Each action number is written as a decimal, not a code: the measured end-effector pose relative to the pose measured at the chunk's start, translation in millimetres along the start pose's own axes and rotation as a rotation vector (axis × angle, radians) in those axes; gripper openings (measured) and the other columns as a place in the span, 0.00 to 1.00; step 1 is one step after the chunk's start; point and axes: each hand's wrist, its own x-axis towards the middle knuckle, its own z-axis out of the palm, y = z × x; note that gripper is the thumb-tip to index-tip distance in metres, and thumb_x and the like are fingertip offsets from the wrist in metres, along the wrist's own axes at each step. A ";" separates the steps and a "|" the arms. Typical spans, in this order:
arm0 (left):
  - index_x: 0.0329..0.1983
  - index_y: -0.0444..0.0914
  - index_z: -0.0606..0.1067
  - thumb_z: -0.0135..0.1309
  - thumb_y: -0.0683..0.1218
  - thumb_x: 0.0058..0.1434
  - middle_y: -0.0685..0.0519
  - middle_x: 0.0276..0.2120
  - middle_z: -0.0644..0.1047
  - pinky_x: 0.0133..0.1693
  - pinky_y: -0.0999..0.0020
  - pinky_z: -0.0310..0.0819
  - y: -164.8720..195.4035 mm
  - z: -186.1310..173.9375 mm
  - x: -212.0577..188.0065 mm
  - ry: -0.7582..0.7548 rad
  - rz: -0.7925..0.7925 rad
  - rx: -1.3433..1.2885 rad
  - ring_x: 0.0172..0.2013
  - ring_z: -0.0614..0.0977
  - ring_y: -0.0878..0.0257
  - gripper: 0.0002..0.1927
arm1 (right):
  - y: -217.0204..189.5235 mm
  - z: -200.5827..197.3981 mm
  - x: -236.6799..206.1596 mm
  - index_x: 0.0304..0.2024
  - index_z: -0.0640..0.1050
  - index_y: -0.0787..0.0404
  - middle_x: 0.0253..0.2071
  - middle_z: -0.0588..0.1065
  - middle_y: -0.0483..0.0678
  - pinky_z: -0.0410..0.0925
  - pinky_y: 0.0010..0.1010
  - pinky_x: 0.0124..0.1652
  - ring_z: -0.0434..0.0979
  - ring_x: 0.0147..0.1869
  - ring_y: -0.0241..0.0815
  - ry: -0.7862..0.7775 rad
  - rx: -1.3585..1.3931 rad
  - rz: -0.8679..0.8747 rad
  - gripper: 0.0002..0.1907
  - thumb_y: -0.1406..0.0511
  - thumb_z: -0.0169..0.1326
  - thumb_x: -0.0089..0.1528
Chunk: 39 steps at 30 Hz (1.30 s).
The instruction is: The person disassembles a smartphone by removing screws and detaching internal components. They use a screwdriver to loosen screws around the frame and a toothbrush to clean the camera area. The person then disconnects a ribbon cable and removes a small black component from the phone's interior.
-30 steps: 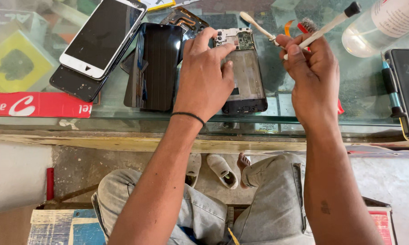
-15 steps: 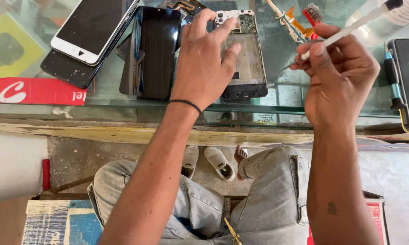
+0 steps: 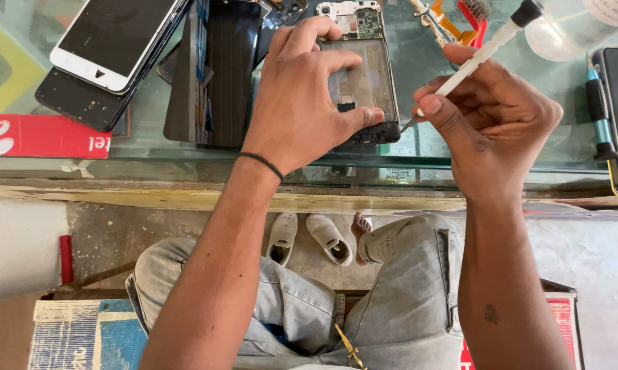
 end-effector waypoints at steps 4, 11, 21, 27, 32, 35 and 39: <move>0.45 0.38 0.83 0.78 0.58 0.44 0.50 0.55 0.73 0.61 0.53 0.65 -0.9 0.2 0.5 0.000 -0.004 0.003 0.59 0.70 0.49 0.30 | -4.1 2.9 1.1 0.59 0.78 0.71 0.41 0.81 0.52 0.76 0.21 0.43 0.83 0.39 0.33 0.030 -0.063 0.028 0.19 0.74 0.66 0.68; 0.44 0.38 0.83 0.79 0.59 0.42 0.49 0.56 0.73 0.61 0.54 0.66 -2.1 1.2 1.0 0.014 -0.007 -0.006 0.58 0.71 0.49 0.31 | -8.5 5.8 1.6 0.60 0.77 0.70 0.41 0.81 0.50 0.76 0.19 0.43 0.82 0.40 0.31 0.019 -0.035 0.014 0.19 0.74 0.66 0.67; 0.43 0.38 0.83 0.79 0.60 0.41 0.49 0.56 0.73 0.60 0.54 0.67 -3.6 1.2 2.5 0.016 -0.022 0.013 0.57 0.71 0.49 0.32 | -13.6 6.9 2.7 0.51 0.80 0.73 0.39 0.79 0.50 0.75 0.21 0.41 0.82 0.41 0.34 0.036 -0.088 -0.039 0.13 0.75 0.66 0.65; 0.44 0.38 0.84 0.79 0.60 0.40 0.48 0.56 0.74 0.60 0.53 0.67 -1.5 2.5 3.1 0.024 -0.014 0.022 0.58 0.72 0.49 0.32 | -12.8 7.0 2.7 0.52 0.78 0.73 0.39 0.80 0.51 0.78 0.25 0.43 0.84 0.44 0.38 -0.078 0.009 -0.091 0.09 0.76 0.59 0.69; 0.43 0.37 0.84 0.79 0.59 0.40 0.48 0.55 0.74 0.60 0.53 0.67 -1.4 1.4 3.6 0.021 -0.011 0.023 0.57 0.72 0.49 0.32 | -16.6 5.7 3.2 0.45 0.79 0.72 0.36 0.79 0.49 0.63 0.18 0.33 0.70 0.31 0.27 -0.101 -0.039 0.009 0.07 0.72 0.60 0.66; 0.44 0.37 0.84 0.79 0.60 0.40 0.48 0.55 0.74 0.60 0.53 0.67 -1.5 0.9 3.2 0.018 -0.021 0.020 0.57 0.72 0.49 0.33 | -16.9 4.8 3.5 0.41 0.80 0.72 0.37 0.77 0.51 0.52 0.17 0.26 0.59 0.26 0.24 -0.117 -0.144 -0.090 0.09 0.70 0.64 0.64; 0.44 0.37 0.84 0.79 0.59 0.40 0.48 0.56 0.74 0.60 0.53 0.67 -1.6 1.2 3.1 0.026 -0.014 0.009 0.57 0.72 0.49 0.33 | -11.3 3.3 1.8 0.39 0.80 0.72 0.34 0.76 0.47 0.50 0.19 0.26 0.57 0.25 0.23 -0.087 -0.211 -0.076 0.10 0.69 0.66 0.63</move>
